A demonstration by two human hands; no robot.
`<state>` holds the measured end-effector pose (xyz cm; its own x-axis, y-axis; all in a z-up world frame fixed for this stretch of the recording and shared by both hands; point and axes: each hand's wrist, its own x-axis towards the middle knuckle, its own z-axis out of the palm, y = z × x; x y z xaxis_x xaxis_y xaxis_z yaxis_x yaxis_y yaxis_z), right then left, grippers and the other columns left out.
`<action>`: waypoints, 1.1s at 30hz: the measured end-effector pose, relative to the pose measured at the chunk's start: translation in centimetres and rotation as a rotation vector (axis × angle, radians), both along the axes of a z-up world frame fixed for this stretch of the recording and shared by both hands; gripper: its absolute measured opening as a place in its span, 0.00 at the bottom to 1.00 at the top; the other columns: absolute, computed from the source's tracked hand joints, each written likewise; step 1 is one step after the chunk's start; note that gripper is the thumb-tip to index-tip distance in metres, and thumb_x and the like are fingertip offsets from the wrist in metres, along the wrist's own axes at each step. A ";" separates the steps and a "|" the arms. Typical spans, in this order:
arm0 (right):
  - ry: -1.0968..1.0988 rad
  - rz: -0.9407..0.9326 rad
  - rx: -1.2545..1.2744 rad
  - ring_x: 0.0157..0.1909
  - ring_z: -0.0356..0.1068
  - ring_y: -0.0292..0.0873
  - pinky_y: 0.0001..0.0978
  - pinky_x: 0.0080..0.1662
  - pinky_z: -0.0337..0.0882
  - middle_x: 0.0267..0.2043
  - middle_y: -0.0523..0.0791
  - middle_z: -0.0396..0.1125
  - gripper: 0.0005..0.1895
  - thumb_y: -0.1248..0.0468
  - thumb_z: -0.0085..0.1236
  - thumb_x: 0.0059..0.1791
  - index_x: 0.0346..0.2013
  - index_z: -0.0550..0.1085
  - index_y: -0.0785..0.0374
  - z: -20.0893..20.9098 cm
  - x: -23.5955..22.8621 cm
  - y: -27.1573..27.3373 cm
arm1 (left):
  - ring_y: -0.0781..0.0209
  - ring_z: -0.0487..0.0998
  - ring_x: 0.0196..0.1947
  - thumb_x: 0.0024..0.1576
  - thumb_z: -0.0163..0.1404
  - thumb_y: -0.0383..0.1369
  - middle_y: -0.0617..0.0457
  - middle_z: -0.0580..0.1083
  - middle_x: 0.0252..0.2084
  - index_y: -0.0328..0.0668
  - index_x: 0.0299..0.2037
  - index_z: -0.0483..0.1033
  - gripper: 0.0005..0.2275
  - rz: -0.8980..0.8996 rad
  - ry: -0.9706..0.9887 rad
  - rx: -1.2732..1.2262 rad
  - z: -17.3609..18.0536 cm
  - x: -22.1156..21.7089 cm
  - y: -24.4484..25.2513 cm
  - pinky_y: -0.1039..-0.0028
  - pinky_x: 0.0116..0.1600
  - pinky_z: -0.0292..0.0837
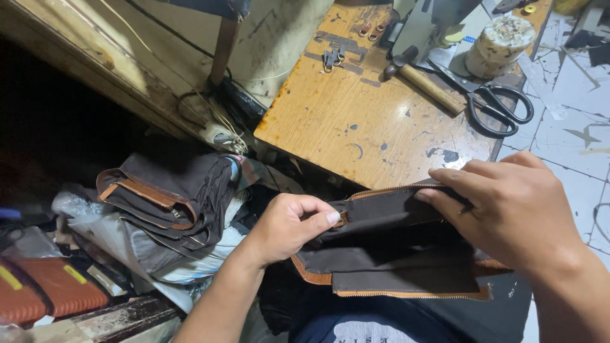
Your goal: Trim excess lining and inspect the interior of a leather bag during the finishing process
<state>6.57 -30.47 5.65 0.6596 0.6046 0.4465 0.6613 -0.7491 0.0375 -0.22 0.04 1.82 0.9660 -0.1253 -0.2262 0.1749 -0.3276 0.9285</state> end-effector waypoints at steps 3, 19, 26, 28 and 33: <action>0.006 0.006 -0.001 0.31 0.72 0.42 0.35 0.40 0.66 0.33 0.35 0.75 0.15 0.44 0.65 0.50 0.42 0.83 0.47 0.0 0.0 0.0 | 0.75 0.80 0.33 0.56 0.56 0.37 0.58 0.84 0.32 0.42 0.32 0.87 0.09 0.010 -0.008 -0.008 0.2 0.0 -0.1 0.82 0.40 0.75; 0.026 -0.001 0.009 0.31 0.72 0.43 0.36 0.41 0.66 0.33 0.35 0.76 0.16 0.43 0.64 0.50 0.41 0.82 0.47 -0.3 0.2 0.0 | 0.76 0.78 0.30 0.55 0.58 0.34 0.59 0.83 0.30 0.44 0.30 0.86 0.06 0.041 -0.132 -0.008 -0.3 -0.2 -0.6 0.82 0.37 0.73; 0.012 0.025 0.027 0.31 0.71 0.42 0.36 0.39 0.65 0.33 0.36 0.75 0.16 0.44 0.66 0.49 0.42 0.82 0.49 -0.4 0.2 -0.1 | 0.77 0.79 0.29 0.54 0.59 0.34 0.60 0.84 0.29 0.45 0.30 0.86 0.05 0.046 -0.154 0.037 -0.2 -0.3 -0.5 0.83 0.36 0.74; 0.004 -0.025 -0.012 0.29 0.70 0.44 0.35 0.41 0.66 0.31 0.34 0.74 0.15 0.42 0.65 0.50 0.42 0.82 0.45 -0.5 0.2 -0.2 | 0.77 0.79 0.31 0.55 0.58 0.35 0.60 0.84 0.30 0.42 0.31 0.86 0.07 0.054 -0.128 -0.009 -0.4 -0.2 -0.4 0.82 0.38 0.75; 0.016 -0.031 -0.025 0.31 0.72 0.43 0.35 0.41 0.67 0.32 0.35 0.75 0.15 0.42 0.64 0.49 0.42 0.82 0.45 -0.3 0.1 -0.2 | 0.75 0.81 0.34 0.56 0.55 0.35 0.59 0.84 0.31 0.42 0.30 0.86 0.08 0.037 -0.080 -0.014 -0.3 0.1 -0.4 0.81 0.43 0.76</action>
<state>6.65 -30.68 5.33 0.6849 0.5951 0.4205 0.6388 -0.7679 0.0462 -0.16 -0.41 1.51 0.9849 -0.0915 -0.1468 0.1120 -0.3094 0.9443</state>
